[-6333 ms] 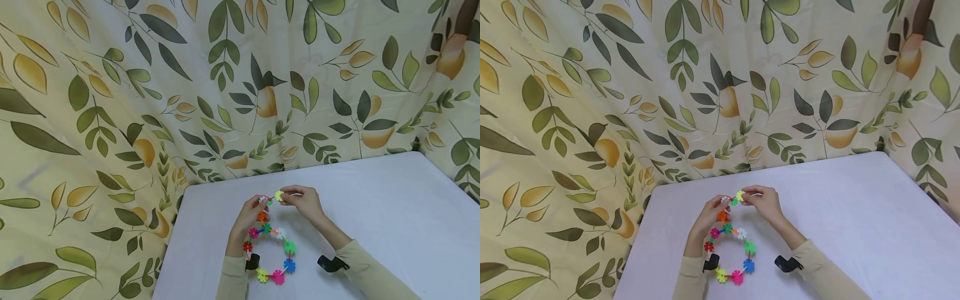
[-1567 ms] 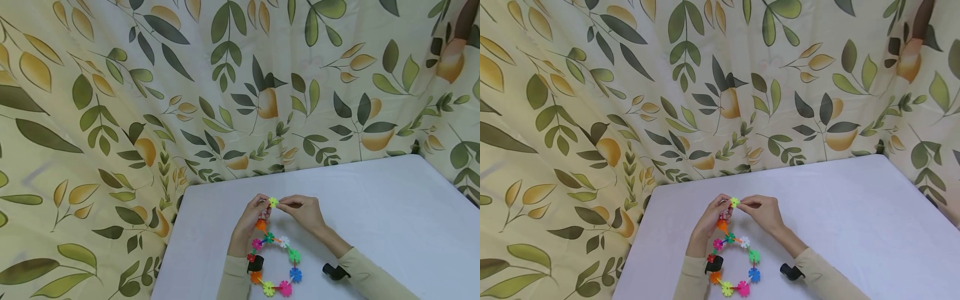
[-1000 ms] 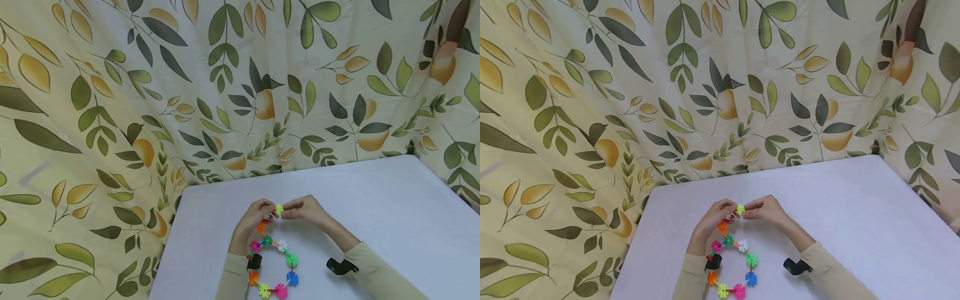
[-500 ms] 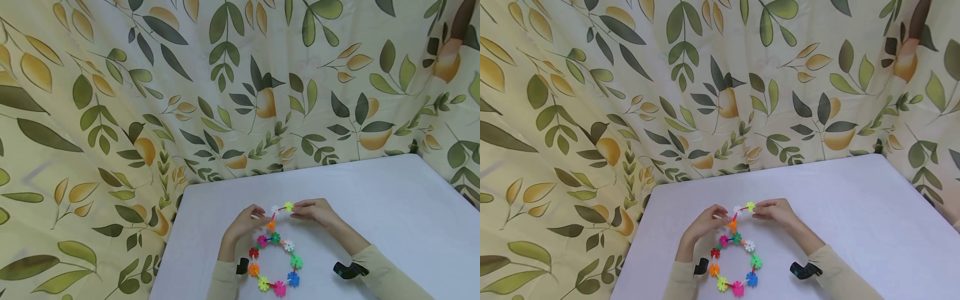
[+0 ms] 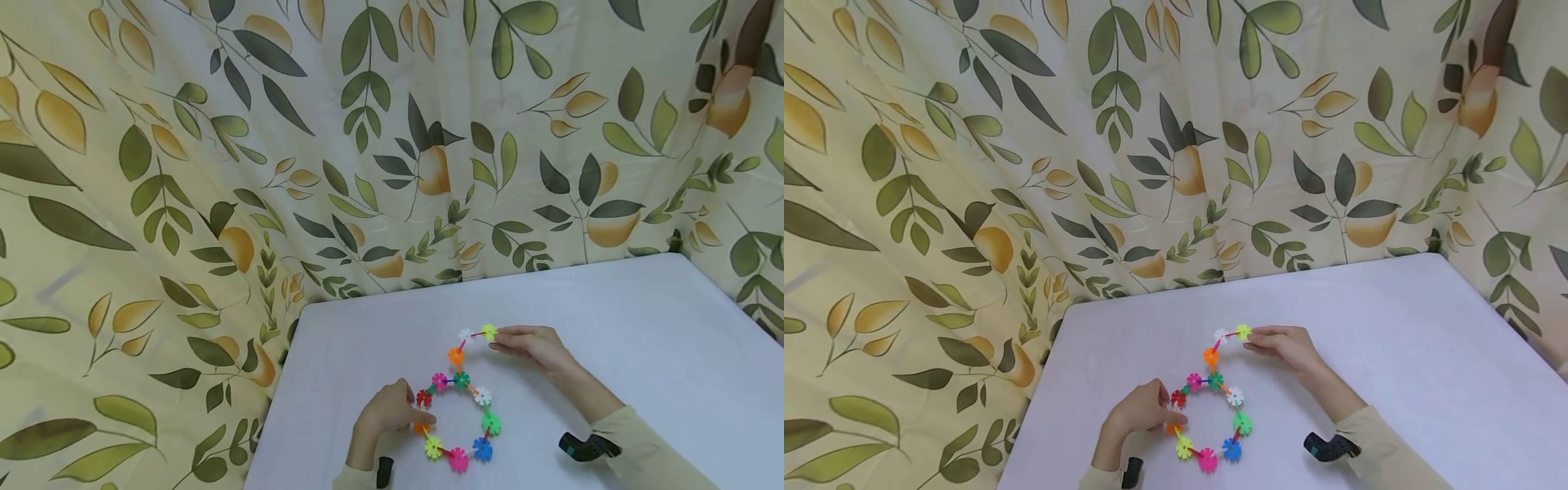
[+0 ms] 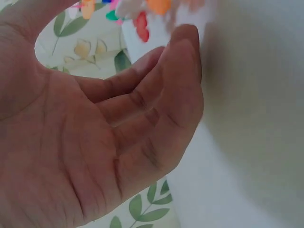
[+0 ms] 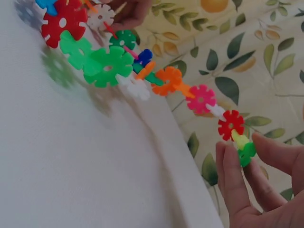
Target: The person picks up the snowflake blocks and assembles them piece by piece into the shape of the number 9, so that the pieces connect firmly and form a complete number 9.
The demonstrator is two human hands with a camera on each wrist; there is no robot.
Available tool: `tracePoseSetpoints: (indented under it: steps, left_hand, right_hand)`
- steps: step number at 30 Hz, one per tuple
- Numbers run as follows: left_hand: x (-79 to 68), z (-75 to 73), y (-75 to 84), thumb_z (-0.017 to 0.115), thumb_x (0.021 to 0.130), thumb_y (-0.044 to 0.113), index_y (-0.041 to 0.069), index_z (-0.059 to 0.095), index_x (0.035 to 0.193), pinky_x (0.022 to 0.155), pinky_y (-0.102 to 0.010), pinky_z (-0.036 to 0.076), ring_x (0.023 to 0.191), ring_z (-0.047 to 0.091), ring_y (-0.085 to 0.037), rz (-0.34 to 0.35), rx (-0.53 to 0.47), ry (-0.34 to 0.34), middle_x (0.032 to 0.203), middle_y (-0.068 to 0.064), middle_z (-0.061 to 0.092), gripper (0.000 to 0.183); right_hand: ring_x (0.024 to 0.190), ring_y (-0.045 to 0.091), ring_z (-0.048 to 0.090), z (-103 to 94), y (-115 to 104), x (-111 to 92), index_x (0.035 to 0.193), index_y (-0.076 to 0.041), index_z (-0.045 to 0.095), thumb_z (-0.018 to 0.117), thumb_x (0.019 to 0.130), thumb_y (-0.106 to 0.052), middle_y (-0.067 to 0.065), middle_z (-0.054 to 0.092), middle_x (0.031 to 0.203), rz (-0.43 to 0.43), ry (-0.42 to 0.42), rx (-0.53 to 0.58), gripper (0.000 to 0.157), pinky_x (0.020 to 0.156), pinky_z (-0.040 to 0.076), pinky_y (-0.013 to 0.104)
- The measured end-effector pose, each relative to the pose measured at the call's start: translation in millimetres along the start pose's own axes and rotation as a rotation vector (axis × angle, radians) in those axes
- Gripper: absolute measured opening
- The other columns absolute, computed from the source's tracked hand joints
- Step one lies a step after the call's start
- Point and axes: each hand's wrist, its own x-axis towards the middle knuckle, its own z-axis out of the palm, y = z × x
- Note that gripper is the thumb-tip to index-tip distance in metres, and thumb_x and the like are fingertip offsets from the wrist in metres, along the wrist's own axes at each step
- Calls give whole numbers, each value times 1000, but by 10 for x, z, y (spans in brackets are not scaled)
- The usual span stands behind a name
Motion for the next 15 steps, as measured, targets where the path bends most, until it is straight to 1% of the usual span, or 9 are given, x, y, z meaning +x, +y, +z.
tracePoseSetpoints:
  steps: [3, 5, 7, 9, 12, 15]
  left_hand:
    - [-46, 66, 10, 89, 82, 31, 8, 62, 91, 55, -29, 44, 59, 56, -13, 46, -34, 6, 70, 0, 62, 37]
    - [-36, 105, 12, 85, 84, 24, 10, 62, 85, 51, -26, 42, 55, 54, -10, 81, -57, 16, 66, 1, 63, 27]
    - [-17, 130, 17, 81, 86, 17, 10, 62, 82, 49, -25, 43, 51, 55, -10, 105, -78, 27, 63, -1, 63, 20]
    - [-3, 148, 17, 75, 89, 12, 9, 61, 84, 48, -26, 46, 50, 59, -13, 107, -104, 33, 63, -3, 64, 15]
    - [-1, 161, 6, 68, 94, 8, 7, 60, 95, 48, -30, 52, 51, 64, -18, 104, -154, 45, 67, -3, 64, 7]
    - [21, 172, -8, 61, 98, 6, 5, 58, 106, 46, -29, 51, 48, 60, -16, 113, -195, 71, 66, -1, 59, 9]
  right_hand:
    - [102, 20, 76, -55, -12, -17, 137, 13, 58, 75, 98, -15, 9, 77, 114, 10, 12, 40, 50, 99, 52, 38]
    - [102, 19, 77, -83, -18, -24, 137, 14, 58, 75, 98, -15, 9, 77, 113, 10, 18, 64, 52, 99, 52, 37]
    - [102, 19, 76, -102, -18, -31, 138, 13, 57, 75, 98, -15, 8, 77, 114, 18, 20, 70, 53, 98, 52, 36]
    - [103, 19, 76, -117, -6, -44, 140, 13, 54, 75, 98, -16, 7, 76, 114, 27, 21, 71, 55, 98, 53, 36]
    - [102, 20, 76, -141, 20, -72, 143, 13, 51, 75, 98, -15, 7, 76, 113, 58, 31, 95, 58, 98, 54, 37]
    - [103, 23, 76, -178, 8, -116, 144, 15, 47, 75, 98, -13, 6, 75, 112, 70, 25, 133, 61, 97, 54, 41]
